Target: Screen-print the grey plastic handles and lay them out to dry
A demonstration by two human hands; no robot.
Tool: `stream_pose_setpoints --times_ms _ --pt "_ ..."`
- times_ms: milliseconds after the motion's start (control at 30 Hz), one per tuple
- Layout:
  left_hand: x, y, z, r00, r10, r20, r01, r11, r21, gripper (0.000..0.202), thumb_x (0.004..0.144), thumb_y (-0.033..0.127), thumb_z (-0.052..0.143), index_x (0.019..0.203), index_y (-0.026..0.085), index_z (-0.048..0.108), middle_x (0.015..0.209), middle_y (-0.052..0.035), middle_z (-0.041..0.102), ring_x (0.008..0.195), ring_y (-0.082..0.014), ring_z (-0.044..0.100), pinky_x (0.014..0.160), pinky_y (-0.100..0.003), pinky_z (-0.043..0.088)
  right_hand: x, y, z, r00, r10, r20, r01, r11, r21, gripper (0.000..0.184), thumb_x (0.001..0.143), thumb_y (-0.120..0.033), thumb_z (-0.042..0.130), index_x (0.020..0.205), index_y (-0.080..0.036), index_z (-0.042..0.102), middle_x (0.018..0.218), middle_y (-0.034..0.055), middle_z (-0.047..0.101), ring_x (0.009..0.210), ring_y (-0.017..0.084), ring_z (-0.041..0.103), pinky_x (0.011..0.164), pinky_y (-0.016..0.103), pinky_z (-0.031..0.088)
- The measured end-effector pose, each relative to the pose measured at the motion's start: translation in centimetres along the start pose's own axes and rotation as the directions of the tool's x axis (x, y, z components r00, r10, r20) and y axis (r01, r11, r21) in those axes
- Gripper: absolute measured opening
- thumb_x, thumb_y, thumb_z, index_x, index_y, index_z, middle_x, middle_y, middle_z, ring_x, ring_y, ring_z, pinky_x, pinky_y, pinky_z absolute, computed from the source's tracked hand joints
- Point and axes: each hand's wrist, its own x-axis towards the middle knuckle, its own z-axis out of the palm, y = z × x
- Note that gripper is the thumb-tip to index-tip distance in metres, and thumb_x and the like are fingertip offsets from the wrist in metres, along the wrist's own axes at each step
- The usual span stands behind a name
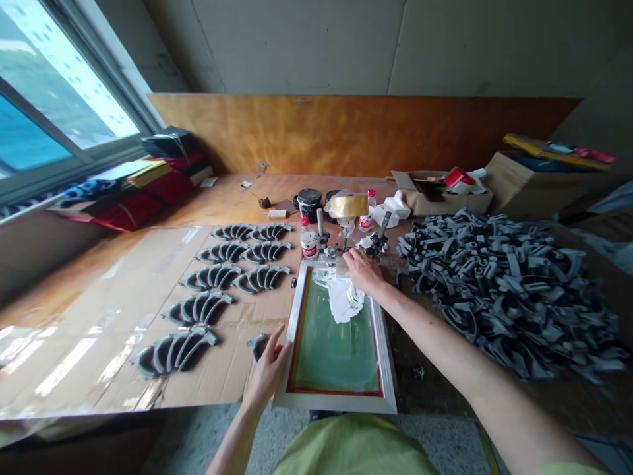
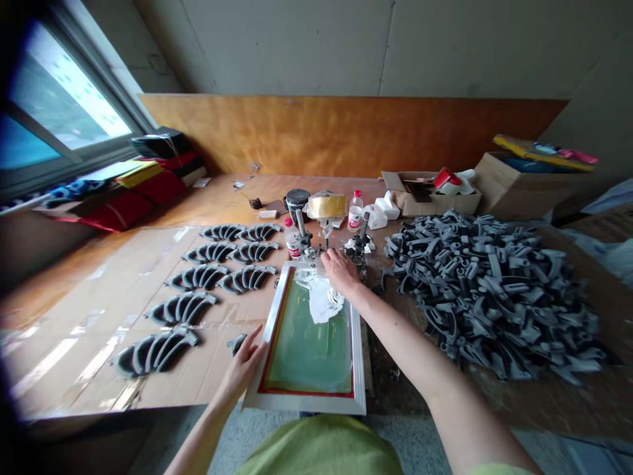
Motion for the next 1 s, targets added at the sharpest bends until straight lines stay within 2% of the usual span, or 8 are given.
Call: stream_pose_setpoints --times_ms 133,233,433,633,733,833,933,1000 --pt "0.2 -0.5 0.1 0.997 -0.046 0.056 0.051 0.993 -0.107 0.077 0.077 0.065 0.058 0.139 0.020 0.050 0.067 0.0037 0.057 0.057 -0.0145 0.054 0.052 -0.024 0.041 -1.4 -1.0 1.5 0.983 -0.001 0.182 0.008 0.999 -0.037 0.016 0.083 -0.007 0.055 0.094 -0.016 0.065 0.090 0.0094 0.068 0.089 0.024 0.061 0.077 0.031 0.047" --pt "0.0 -0.4 0.1 0.996 -0.066 0.066 0.075 0.987 -0.142 0.079 0.076 0.066 0.058 0.139 0.019 0.048 0.067 0.0046 0.056 0.059 -0.0145 0.054 0.055 -0.024 0.041 -5.0 -0.8 2.0 0.966 -0.161 0.202 0.166 0.986 -0.006 0.022 0.079 -0.002 0.052 0.090 -0.017 0.065 0.092 0.0075 0.068 0.091 0.021 0.060 0.075 0.028 0.045" --pt "-0.1 -0.2 0.3 0.996 -0.075 0.057 0.083 0.986 -0.147 0.081 0.075 0.069 0.058 0.136 0.017 0.050 0.068 0.0042 0.057 0.060 -0.0154 0.055 0.056 -0.025 0.042 -7.9 0.9 -0.1 0.882 -0.383 0.275 0.368 0.924 0.105 0.026 0.073 0.002 0.053 0.084 -0.019 0.065 0.087 0.0034 0.067 0.086 0.018 0.059 0.075 0.026 0.042" --pt "-0.4 0.4 0.2 0.996 -0.052 0.075 0.065 0.982 -0.178 0.079 0.076 0.067 0.059 0.133 0.014 0.049 0.069 0.0021 0.060 0.061 -0.0166 0.057 0.057 -0.027 0.043 -6.6 0.5 1.4 0.962 -0.268 0.045 0.261 0.957 0.125 0.023 0.080 -0.001 0.052 0.082 -0.019 0.067 0.084 0.0057 0.068 0.089 0.022 0.058 0.076 0.030 0.043" --pt "-0.5 0.8 0.1 0.997 -0.044 0.071 0.056 0.982 -0.179 0.078 0.076 0.068 0.060 0.131 0.014 0.050 0.067 0.0027 0.060 0.058 -0.0157 0.056 0.054 -0.026 0.042 -8.9 -0.1 3.0 0.950 -0.309 -0.050 0.313 0.942 0.120 0.029 0.085 0.000 0.046 0.092 -0.016 0.068 0.093 0.0099 0.068 0.095 0.023 0.056 0.083 0.034 0.044" --pt "-0.5 0.9 0.0 0.997 -0.039 0.070 0.052 0.982 -0.182 0.075 0.075 0.067 0.061 0.129 0.015 0.054 0.066 0.0027 0.061 0.058 -0.0157 0.057 0.053 -0.025 0.042 -9.9 0.2 2.6 0.932 -0.362 -0.011 0.359 0.920 0.158 0.027 0.083 -0.001 0.050 0.092 -0.018 0.069 0.090 0.0073 0.067 0.092 0.021 0.056 0.081 0.032 0.045" --pt "-0.6 1.4 -0.4 0.994 -0.048 0.096 0.068 0.975 -0.211 0.077 0.073 0.067 0.064 0.131 0.017 0.053 0.070 0.0012 0.065 0.063 -0.0170 0.061 0.056 -0.025 0.045 -7.1 0.5 0.9 0.959 -0.283 -0.003 0.279 0.944 0.177 0.016 0.085 -0.011 0.062 0.094 -0.021 0.070 0.088 0.0036 0.068 0.089 0.020 0.058 0.080 0.030 0.045" --pt "-0.9 2.6 -1.1 0.991 -0.059 0.122 0.087 0.968 -0.234 0.083 0.071 0.066 0.067 0.136 0.018 0.049 0.074 -0.0001 0.068 0.066 -0.0185 0.064 0.058 -0.026 0.048 -3.9 0.6 -0.2 0.985 -0.170 -0.026 0.172 0.971 0.168 0.029 0.084 -0.019 0.070 0.112 -0.025 0.068 0.094 0.0028 0.069 0.093 0.021 0.059 0.082 0.030 0.045"
